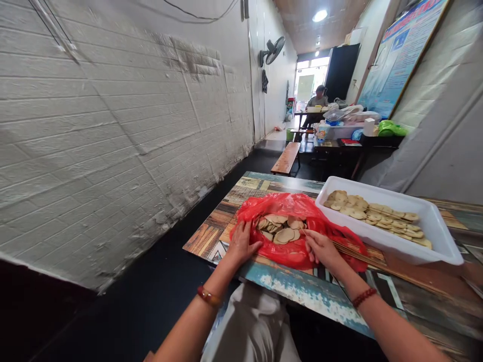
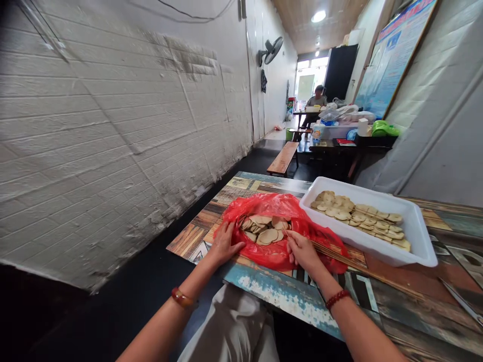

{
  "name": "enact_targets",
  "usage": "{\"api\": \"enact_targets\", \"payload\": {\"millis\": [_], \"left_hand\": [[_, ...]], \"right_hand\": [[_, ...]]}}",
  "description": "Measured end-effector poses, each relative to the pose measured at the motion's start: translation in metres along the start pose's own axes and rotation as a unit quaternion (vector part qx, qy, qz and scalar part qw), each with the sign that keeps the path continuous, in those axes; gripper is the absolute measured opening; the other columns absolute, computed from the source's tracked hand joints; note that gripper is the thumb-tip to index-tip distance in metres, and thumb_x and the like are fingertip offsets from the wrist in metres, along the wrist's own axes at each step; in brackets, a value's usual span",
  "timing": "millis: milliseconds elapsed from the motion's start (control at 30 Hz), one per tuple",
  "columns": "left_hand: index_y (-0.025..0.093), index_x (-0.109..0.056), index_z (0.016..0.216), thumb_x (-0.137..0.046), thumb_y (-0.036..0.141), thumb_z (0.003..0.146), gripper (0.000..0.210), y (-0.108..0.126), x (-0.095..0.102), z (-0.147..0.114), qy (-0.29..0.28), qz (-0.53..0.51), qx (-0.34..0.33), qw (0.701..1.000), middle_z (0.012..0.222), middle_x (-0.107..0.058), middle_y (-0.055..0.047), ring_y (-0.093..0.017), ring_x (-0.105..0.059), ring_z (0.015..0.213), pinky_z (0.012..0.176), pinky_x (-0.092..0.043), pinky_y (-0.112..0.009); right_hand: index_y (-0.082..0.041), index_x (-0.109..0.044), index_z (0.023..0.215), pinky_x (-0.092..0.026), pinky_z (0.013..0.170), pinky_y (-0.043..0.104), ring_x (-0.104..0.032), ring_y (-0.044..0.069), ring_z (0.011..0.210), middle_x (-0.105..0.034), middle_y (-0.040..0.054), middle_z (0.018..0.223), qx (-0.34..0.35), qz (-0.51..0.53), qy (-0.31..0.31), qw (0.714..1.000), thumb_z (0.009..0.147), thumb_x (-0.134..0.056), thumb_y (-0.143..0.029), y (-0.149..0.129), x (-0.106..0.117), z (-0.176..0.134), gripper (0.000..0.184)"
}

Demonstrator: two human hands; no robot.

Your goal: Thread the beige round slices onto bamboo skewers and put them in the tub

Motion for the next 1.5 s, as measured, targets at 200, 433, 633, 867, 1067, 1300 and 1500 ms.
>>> {"api": "enact_targets", "payload": {"millis": [200,433,633,867,1067,1300,1500], "left_hand": [[0.014,-0.048,0.124,-0.063,0.041,0.075,0.058,-0.007,0.004,0.033,0.008,0.002,-0.058,0.998,0.122,-0.053,-0.018,-0.031,-0.05,0.116,0.097,-0.041,-0.048],[0.016,-0.04,0.135,-0.057,0.038,0.08,0.062,-0.005,0.024,-0.006,0.019,0.012,-0.064,0.998,0.137,-0.046,-0.018,-0.03,-0.041,0.129,0.103,-0.036,-0.049],[0.021,-0.059,0.114,-0.045,0.025,0.088,0.03,0.059,0.065,-0.026,0.143,0.027,-0.113,0.983,0.109,-0.063,-0.01,-0.023,-0.057,0.103,0.093,-0.043,-0.041],[0.019,-0.067,0.084,-0.047,0.023,0.085,0.02,0.131,0.011,0.019,0.011,0.171,-0.123,0.978,0.091,-0.063,-0.011,-0.025,-0.055,0.091,0.079,-0.044,-0.039],[0.016,-0.065,0.08,-0.045,0.019,0.084,0.02,0.13,-0.01,0.027,0.001,0.216,-0.116,0.97,0.088,-0.062,-0.014,-0.028,-0.054,0.089,0.082,-0.041,-0.043],[0.02,-0.063,0.072,-0.046,0.019,0.085,0.021,0.132,-0.001,0.027,0.089,0.11,-0.148,0.979,0.079,-0.06,-0.008,-0.023,-0.054,0.081,0.078,-0.043,-0.04],[0.018,-0.064,0.079,-0.048,0.025,0.083,0.018,0.12,0.005,0.042,0.084,-0.14,-0.104,0.981,0.088,-0.062,-0.007,-0.022,-0.057,0.089,0.081,-0.045,-0.037]], "right_hand": [[-0.017,-0.071,0.098,-0.052,0.076,0.037,-0.069,0.023,0.081,-0.074,0.0085,0.087,0.059,-0.06,0.022,0.996,0.08,-0.049,-0.034,-0.006,0.01,0.01,0.033],[-0.016,-0.072,0.084,-0.048,0.061,0.029,-0.064,0.018,0.062,-0.07,0.003,0.067,0.092,-0.048,0.033,0.994,0.08,-0.048,-0.031,-0.015,0.012,0.004,0.029],[-0.016,-0.067,0.073,-0.045,0.059,0.025,-0.06,0.016,0.062,-0.066,0.0007,0.065,0.087,-0.015,0.037,0.995,0.079,-0.047,-0.03,-0.015,0.017,0.007,0.025],[-0.016,-0.065,0.074,-0.043,0.059,0.025,-0.058,0.015,0.062,-0.064,0.0006,0.066,0.069,0.029,0.042,0.996,0.079,-0.047,-0.032,-0.014,0.019,0.005,0.024],[-0.016,-0.065,0.074,-0.044,0.062,0.025,-0.058,0.015,0.062,-0.064,0.0004,0.067,0.071,0.067,0.056,0.994,0.078,-0.048,-0.032,-0.019,0.021,0.007,0.023],[-0.016,-0.065,0.07,-0.045,0.059,0.023,-0.06,0.014,0.06,-0.065,0.0011,0.064,0.097,0.054,0.085,0.99,0.078,-0.047,-0.025,-0.029,0.025,0.011,0.021],[-0.015,-0.065,0.07,-0.046,0.061,0.023,-0.062,0.016,0.064,-0.067,0.0032,0.066,0.087,0.057,0.11,0.988,0.08,-0.047,-0.027,-0.029,0.029,0.015,0.025]]}}
Point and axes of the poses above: each hand's wrist, its own z-axis towards the middle knuckle, its own x-axis out of the back of the hand, y = z × x, the point moved 6 cm from there along z, towards the middle knuckle
